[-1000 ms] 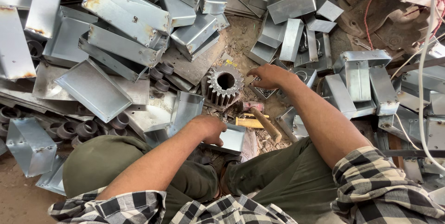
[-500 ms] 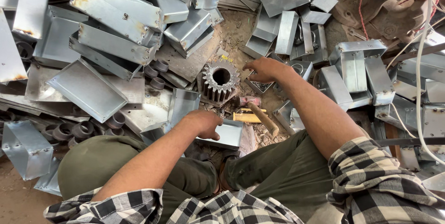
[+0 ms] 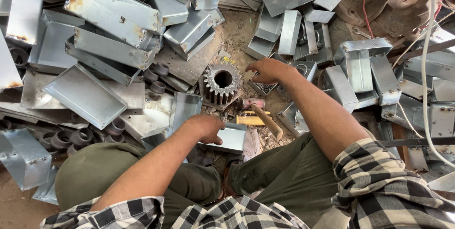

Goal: The person uses a hammer to straighten and flatten metal casings while sitting on the floor, handling each piece one at a time and striking them against a metal gear surface.

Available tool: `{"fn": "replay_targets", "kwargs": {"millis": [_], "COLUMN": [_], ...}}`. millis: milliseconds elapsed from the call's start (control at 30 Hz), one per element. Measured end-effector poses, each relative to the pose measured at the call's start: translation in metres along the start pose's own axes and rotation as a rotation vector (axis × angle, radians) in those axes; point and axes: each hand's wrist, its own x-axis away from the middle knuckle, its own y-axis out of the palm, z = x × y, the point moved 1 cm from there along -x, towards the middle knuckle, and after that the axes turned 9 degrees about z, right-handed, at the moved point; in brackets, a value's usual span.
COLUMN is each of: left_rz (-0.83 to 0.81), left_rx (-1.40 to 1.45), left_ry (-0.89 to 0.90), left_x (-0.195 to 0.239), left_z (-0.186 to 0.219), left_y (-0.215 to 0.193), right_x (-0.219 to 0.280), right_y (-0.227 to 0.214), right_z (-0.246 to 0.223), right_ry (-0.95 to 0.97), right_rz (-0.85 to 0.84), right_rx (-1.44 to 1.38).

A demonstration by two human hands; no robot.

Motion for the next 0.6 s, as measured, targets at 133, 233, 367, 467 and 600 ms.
{"fn": "replay_targets", "kwargs": {"millis": [133,233,367,467,600], "left_rz": [-0.025,0.04,0.316,0.563,0.797], "left_rx": [0.014,0.057,0.296,0.557,0.745], "left_ry": [-0.028,-0.037,-0.193,-0.273,-0.294], "left_x": [-0.001,-0.002,-0.014,-0.05,-0.126], "left_z": [-0.001,-0.012,-0.034,-0.061,-0.096], "left_y": [0.0,-0.004,-0.017,-0.036,-0.065], "right_x": [0.002,0.001,-0.007,-0.022,-0.059], "right_y": [-0.002,-0.001,0.007,0.026,0.071], "right_z": [-0.001,0.0,0.014,0.037,0.063], "right_ry": [0.003,0.007,0.014,0.052,0.205], "right_rz": [0.008,-0.001,0.017,0.073,0.169], "right_rx": [-0.01,-0.021,-0.105,-0.258,-0.382]}}
